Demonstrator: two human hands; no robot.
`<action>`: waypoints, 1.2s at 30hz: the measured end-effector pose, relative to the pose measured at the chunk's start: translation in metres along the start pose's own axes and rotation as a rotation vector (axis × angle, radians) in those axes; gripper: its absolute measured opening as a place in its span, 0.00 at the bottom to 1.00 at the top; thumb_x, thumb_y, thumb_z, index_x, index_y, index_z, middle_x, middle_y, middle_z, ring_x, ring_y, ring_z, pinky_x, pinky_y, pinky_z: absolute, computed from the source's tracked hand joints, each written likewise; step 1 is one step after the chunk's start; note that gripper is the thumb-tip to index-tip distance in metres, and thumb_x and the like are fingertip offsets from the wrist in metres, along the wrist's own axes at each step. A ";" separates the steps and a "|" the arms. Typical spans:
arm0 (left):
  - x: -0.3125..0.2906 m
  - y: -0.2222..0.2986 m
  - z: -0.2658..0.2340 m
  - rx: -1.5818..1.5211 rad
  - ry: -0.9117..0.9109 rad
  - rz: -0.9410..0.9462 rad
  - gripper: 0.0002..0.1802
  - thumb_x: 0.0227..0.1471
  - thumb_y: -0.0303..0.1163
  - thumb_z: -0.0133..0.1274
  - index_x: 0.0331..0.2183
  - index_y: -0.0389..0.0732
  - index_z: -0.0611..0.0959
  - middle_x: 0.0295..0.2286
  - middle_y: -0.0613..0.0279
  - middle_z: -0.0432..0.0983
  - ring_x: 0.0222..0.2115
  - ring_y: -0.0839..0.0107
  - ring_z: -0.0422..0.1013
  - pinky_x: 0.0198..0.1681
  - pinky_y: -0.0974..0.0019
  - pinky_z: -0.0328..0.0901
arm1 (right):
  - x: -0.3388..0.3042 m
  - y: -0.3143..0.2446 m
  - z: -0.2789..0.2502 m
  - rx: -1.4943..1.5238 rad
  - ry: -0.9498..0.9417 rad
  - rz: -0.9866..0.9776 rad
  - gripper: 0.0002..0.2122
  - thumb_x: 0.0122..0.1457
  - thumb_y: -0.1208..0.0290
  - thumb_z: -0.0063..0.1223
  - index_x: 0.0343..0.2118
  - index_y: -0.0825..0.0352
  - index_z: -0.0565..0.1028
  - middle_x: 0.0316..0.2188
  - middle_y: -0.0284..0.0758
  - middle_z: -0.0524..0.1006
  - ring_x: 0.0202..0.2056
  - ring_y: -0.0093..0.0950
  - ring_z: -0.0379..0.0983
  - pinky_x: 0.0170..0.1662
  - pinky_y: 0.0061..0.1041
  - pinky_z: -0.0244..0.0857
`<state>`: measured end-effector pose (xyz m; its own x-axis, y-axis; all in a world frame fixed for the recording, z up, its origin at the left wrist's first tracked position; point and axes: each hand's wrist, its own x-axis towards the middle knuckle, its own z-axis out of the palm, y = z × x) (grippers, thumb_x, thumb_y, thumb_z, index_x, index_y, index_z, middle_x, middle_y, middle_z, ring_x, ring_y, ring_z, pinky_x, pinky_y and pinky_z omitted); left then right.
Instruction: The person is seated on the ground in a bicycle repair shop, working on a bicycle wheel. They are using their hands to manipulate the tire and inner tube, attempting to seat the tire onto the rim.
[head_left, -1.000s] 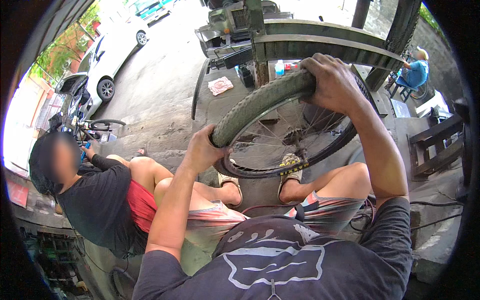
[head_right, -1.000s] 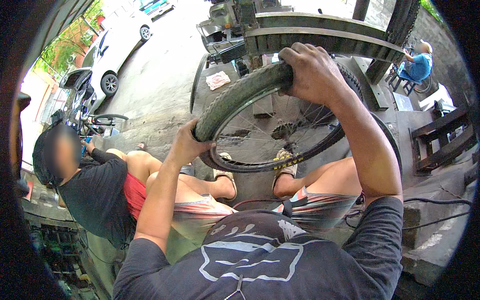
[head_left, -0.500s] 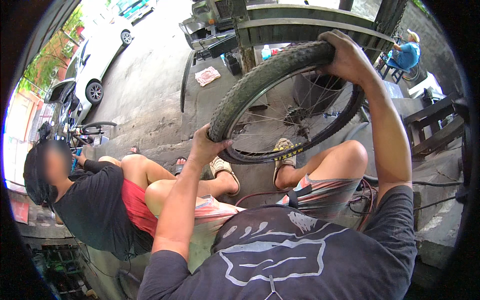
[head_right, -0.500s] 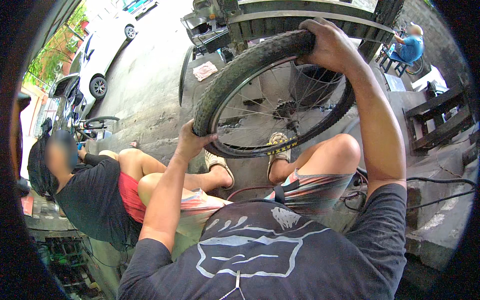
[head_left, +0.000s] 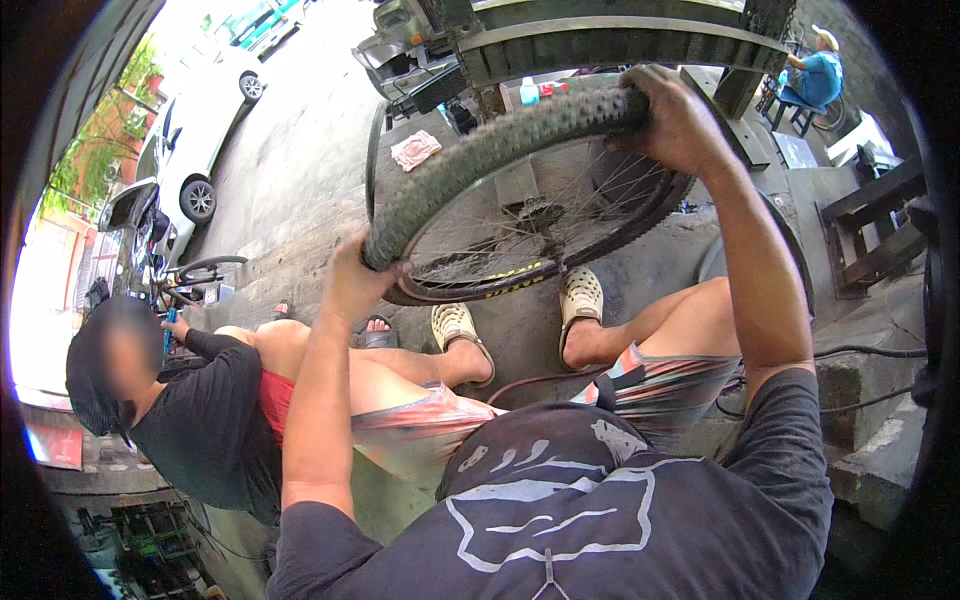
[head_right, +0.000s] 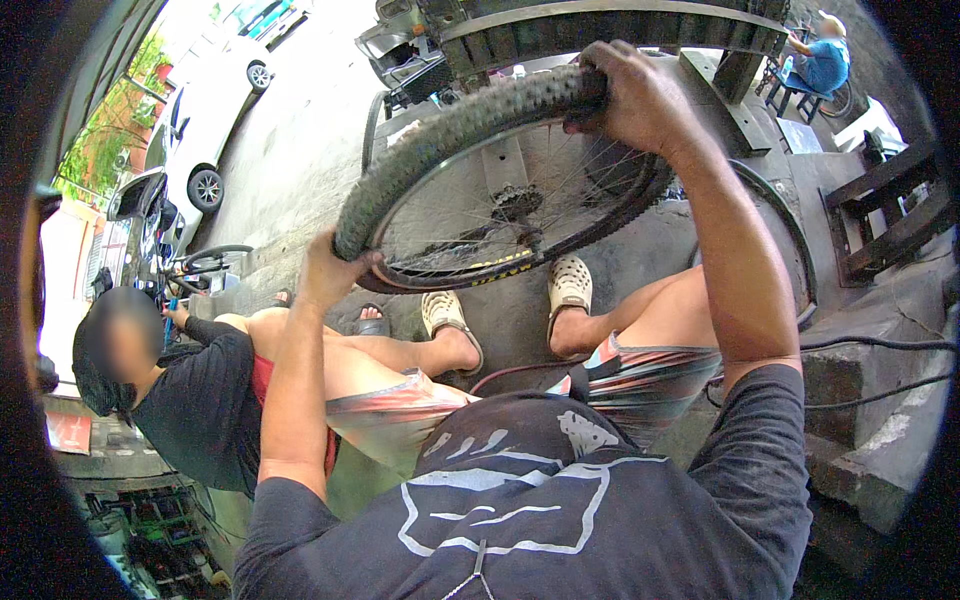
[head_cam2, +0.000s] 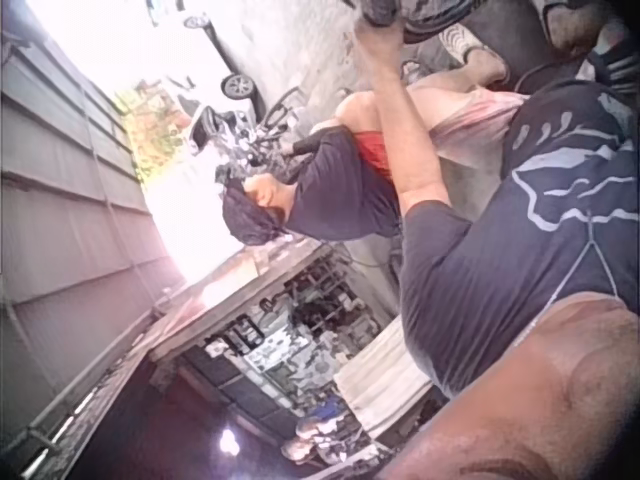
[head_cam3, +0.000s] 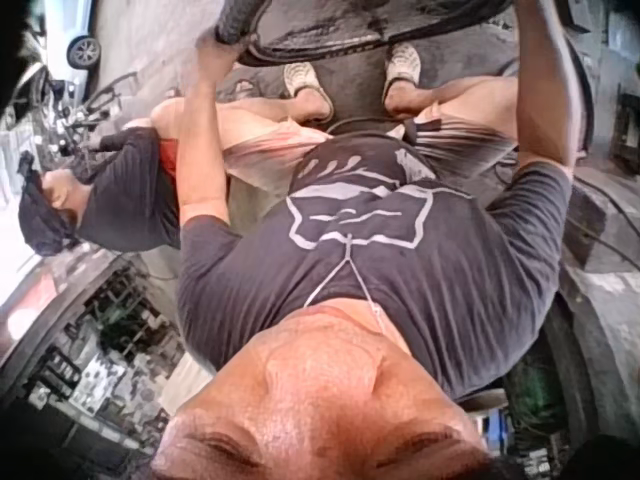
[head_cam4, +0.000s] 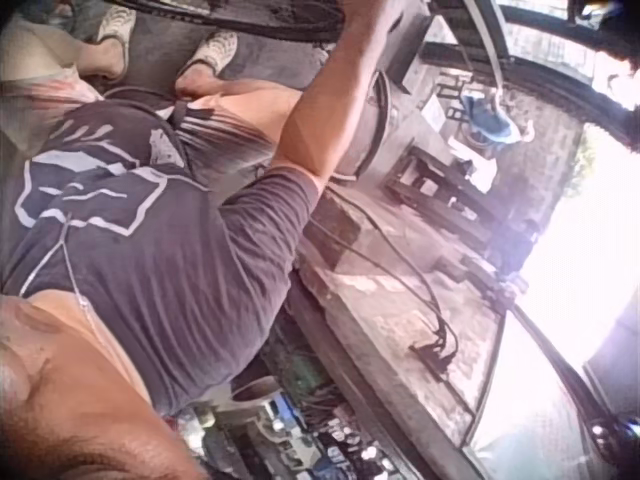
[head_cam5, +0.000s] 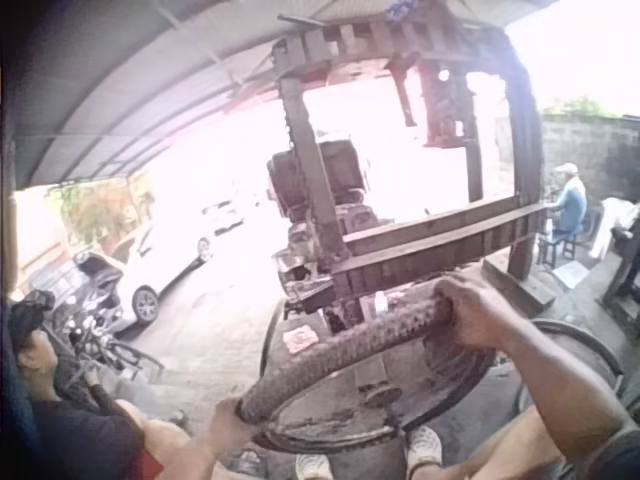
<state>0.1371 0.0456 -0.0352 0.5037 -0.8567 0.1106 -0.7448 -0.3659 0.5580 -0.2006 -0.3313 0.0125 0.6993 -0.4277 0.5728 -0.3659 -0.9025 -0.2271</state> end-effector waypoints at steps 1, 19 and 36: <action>-0.003 -0.003 0.013 0.003 0.019 0.003 0.24 0.47 0.35 0.80 0.44 0.36 0.89 0.36 0.47 0.89 0.37 0.49 0.85 0.46 0.51 0.76 | -0.006 0.003 0.010 0.011 -0.013 0.028 0.35 0.44 0.56 0.86 0.56 0.60 0.80 0.49 0.46 0.83 0.56 0.52 0.80 0.58 0.47 0.76; 0.018 0.041 0.032 0.009 0.030 0.056 0.27 0.43 0.30 0.81 0.46 0.35 0.89 0.37 0.46 0.89 0.38 0.57 0.86 0.47 0.55 0.77 | 0.050 -0.086 0.024 -0.280 -0.352 -0.379 0.33 0.47 0.66 0.78 0.60 0.56 0.77 0.48 0.45 0.86 0.53 0.49 0.84 0.62 0.51 0.74; -0.005 -0.035 0.015 -0.051 -0.009 -0.015 0.35 0.43 0.33 0.81 0.53 0.35 0.87 0.42 0.41 0.88 0.45 0.49 0.85 0.53 0.52 0.76 | 0.051 -0.068 0.029 -0.014 -0.310 -0.086 0.30 0.42 0.62 0.80 0.51 0.63 0.84 0.44 0.48 0.87 0.50 0.51 0.85 0.55 0.48 0.78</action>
<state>0.1543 0.0576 -0.0674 0.5100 -0.8550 0.0945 -0.7139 -0.3594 0.6010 -0.1226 -0.2928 0.0344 0.8811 -0.3468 0.3216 -0.3042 -0.9362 -0.1759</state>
